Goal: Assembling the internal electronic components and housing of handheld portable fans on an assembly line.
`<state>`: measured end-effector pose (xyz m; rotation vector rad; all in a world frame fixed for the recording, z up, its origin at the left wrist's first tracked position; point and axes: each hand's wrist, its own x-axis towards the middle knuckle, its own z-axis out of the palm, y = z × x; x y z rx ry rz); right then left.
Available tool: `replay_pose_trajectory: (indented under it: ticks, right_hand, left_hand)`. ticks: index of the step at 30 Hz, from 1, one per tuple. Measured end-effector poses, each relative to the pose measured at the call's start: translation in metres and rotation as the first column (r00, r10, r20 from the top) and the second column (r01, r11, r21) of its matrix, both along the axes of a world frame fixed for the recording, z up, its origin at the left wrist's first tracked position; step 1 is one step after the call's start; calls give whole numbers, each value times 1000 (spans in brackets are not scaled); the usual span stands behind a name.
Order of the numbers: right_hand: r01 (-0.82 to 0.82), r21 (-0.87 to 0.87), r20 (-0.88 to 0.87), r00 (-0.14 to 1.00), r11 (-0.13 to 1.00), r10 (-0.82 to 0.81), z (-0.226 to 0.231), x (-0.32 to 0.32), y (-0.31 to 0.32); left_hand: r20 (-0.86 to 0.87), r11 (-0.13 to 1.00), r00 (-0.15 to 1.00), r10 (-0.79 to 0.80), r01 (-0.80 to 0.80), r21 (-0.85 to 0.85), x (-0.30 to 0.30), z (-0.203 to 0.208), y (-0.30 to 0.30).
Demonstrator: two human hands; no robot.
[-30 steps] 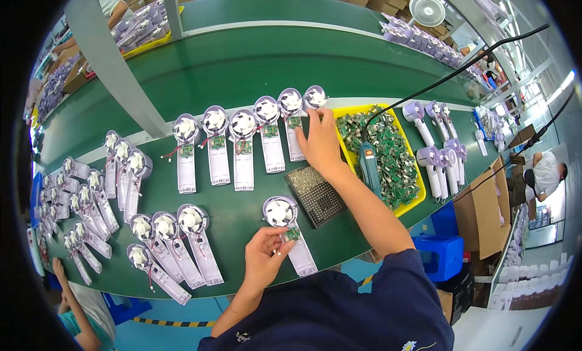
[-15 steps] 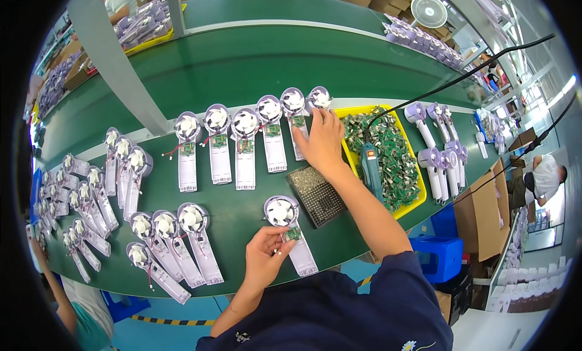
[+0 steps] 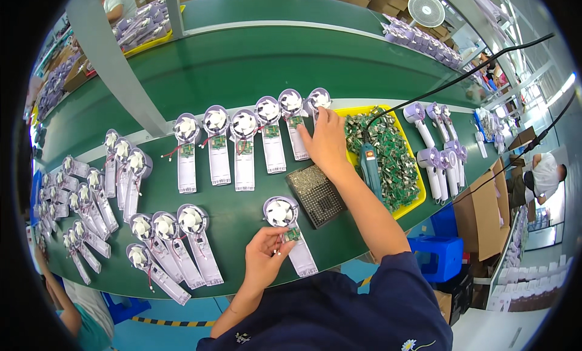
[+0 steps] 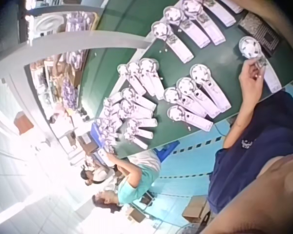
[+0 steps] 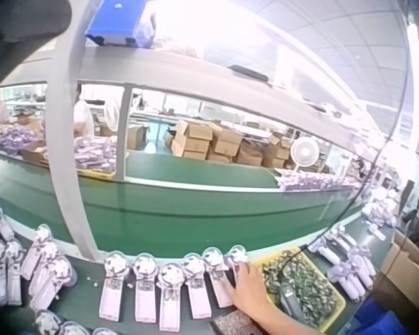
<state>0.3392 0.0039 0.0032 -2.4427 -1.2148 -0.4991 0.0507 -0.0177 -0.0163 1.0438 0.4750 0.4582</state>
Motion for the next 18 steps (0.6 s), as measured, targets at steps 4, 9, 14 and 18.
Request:
replay_pose_trajectory:
  ticks: [4, 9, 14, 18]
  right_hand:
    - [57, 17, -85, 995, 998, -55, 6, 4, -3]
    - [77, 59, -169, 983, 995, -66, 8, 13, -6]
    - [140, 40, -130, 982, 989, -134, 5, 29, -10]
    - [93, 126, -163, 984, 988, -71, 5, 29, -6]
  left_hand:
    - [-2, 1000, 1000, -1, 1, -12, -1, 1, -1]
    - [-3, 1000, 1000, -9, 9, -9, -2, 2, 0]
    - [-8, 1000, 1000, -9, 9, -14, -1, 3, 0]
    - [-9, 1000, 1000, -8, 8, -4, -2, 2, 0]
